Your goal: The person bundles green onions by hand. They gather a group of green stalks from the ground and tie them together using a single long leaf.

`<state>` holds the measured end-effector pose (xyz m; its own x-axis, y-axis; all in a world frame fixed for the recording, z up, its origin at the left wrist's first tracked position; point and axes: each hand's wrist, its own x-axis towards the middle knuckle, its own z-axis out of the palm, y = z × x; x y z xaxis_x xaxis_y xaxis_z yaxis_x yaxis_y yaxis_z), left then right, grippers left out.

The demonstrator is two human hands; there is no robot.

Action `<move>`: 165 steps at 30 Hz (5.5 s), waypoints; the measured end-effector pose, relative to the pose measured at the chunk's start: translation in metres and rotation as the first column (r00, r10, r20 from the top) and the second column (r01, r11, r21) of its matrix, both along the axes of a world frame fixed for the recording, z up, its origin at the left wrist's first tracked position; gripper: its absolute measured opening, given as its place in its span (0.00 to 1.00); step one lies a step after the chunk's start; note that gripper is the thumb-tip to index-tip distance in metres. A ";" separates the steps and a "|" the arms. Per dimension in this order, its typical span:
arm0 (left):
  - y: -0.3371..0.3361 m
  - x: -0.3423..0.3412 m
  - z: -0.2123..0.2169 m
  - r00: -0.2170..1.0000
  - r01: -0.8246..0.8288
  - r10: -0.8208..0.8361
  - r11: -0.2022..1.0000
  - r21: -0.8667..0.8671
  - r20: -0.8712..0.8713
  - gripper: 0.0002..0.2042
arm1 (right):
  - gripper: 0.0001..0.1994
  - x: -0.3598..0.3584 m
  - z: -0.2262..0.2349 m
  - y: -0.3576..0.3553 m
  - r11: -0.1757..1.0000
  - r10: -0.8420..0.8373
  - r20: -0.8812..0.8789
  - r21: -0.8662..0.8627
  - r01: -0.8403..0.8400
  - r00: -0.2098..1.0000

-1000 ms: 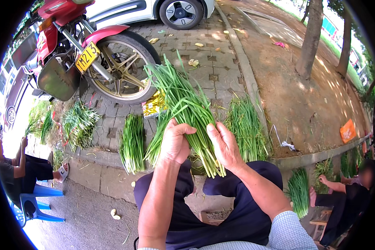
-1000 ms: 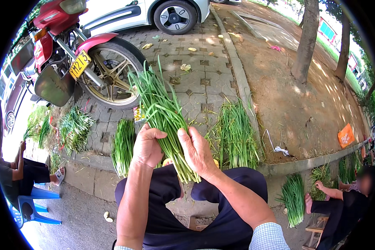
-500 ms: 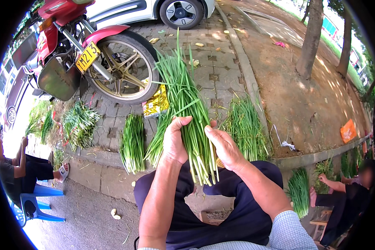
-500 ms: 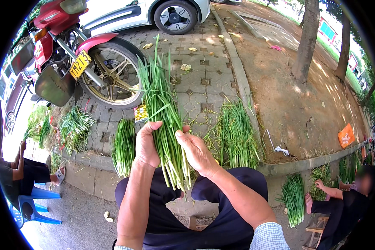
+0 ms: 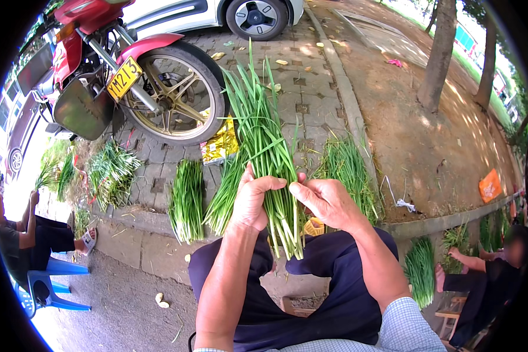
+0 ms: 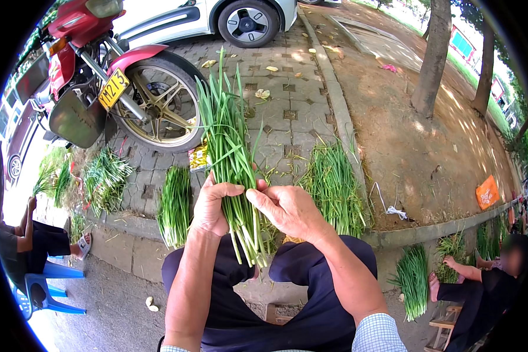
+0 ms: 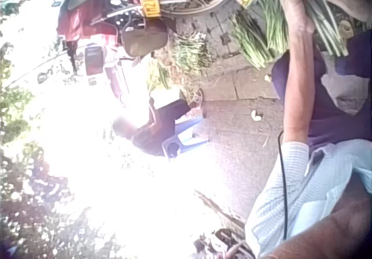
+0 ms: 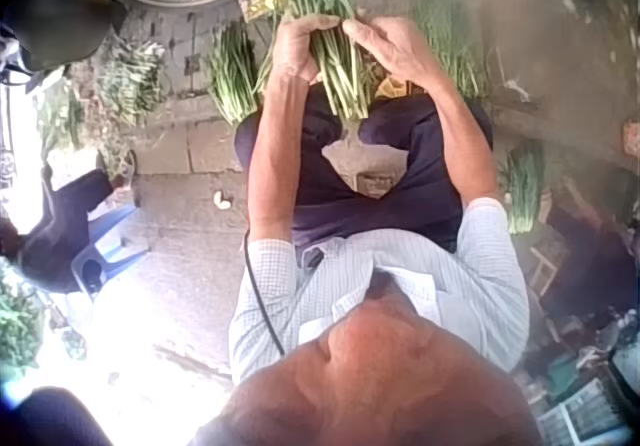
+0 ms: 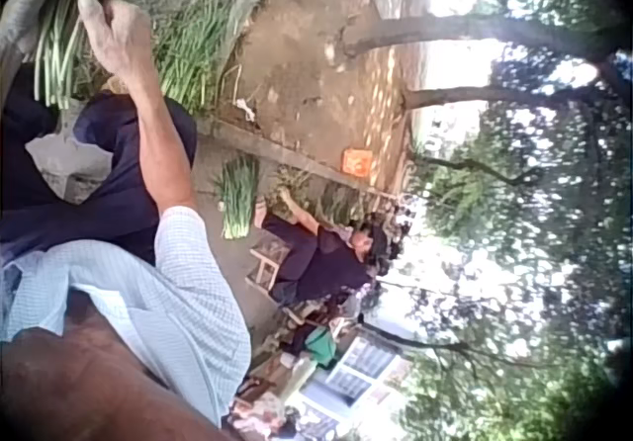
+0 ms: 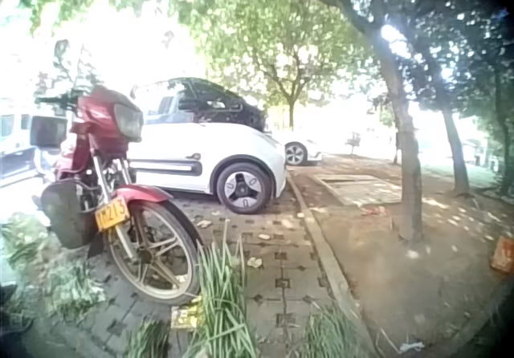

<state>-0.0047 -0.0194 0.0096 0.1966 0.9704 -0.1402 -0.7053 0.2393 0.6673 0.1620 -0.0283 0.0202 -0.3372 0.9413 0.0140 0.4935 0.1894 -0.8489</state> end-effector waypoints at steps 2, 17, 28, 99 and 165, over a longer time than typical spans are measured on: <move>0.001 -0.001 -0.001 1.000 0.013 -0.013 1.000 0.021 -0.012 0.25 | 0.26 0.002 0.003 0.000 1.000 -0.015 -0.033 -0.024 0.014 0.999; -0.006 0.009 -0.017 0.995 0.100 -0.100 0.992 0.073 -0.001 0.30 | 0.10 -0.009 0.004 -0.002 0.824 -0.024 -0.065 0.563 0.057 0.998; -0.004 0.010 -0.023 0.992 0.124 -0.124 0.987 0.103 -0.011 0.29 | 0.07 -0.002 0.007 -0.001 0.885 -0.063 -0.052 0.458 0.080 0.997; -0.009 0.025 -0.019 0.995 0.079 -0.073 0.993 0.092 -0.073 0.25 | 0.12 0.000 -0.001 -0.002 0.898 -0.248 -0.056 0.362 0.251 0.967; -0.009 0.021 -0.016 0.913 0.146 0.000 0.934 0.326 -0.408 0.25 | 0.10 0.007 0.007 0.007 0.949 0.053 0.011 0.309 -0.053 0.999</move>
<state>0.0165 -0.0280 -0.0068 0.2672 0.9565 0.1168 -0.3546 -0.0151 0.9349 0.1689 -0.0210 0.0271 -0.3870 0.8716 0.3009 0.4776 0.4686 -0.7432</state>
